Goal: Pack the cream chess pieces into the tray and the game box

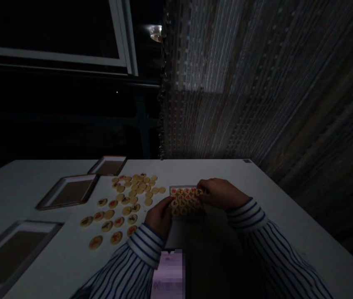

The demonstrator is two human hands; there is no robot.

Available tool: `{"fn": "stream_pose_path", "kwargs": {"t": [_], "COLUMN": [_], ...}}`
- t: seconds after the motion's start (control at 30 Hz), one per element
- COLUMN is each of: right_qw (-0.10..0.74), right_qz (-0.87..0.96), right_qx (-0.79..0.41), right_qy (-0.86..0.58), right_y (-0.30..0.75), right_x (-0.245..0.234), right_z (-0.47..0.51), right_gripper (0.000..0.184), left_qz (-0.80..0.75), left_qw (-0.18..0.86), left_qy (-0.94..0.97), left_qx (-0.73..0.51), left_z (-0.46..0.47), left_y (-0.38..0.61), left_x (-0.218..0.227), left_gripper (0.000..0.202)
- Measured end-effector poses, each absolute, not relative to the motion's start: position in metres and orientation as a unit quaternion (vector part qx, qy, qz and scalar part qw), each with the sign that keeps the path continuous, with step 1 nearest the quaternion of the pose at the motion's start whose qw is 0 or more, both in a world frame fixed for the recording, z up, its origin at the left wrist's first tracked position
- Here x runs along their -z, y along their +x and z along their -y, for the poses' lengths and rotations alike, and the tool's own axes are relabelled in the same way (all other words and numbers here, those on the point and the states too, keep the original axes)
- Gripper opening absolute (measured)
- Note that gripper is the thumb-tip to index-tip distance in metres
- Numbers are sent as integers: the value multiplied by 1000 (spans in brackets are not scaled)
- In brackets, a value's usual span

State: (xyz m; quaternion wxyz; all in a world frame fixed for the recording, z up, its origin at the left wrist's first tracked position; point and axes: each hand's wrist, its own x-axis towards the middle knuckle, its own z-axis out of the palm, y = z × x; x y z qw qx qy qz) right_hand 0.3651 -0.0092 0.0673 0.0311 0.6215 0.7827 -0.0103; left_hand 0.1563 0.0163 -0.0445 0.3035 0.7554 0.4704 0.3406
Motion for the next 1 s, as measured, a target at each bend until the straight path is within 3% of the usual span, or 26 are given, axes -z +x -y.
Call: {"fn": "stream_pose_path", "kwargs": {"t": [0.57,1.0], "right_qw": [87,81], "right_qz": [-790,-796], "right_qx": [19,24], "right_qy": [607,600], "right_y": [366,369], "right_x": [-51,-41], "right_z": [1,-3], "right_gripper": [27,24], "left_qz": [-464,-459], "left_qw": [277,270], "left_qy": [766,772], "left_qx": [-347,-347], "left_z": [-17,-16], "left_y": [156,157], "left_x": [47,45], "left_gripper": [35,36]}}
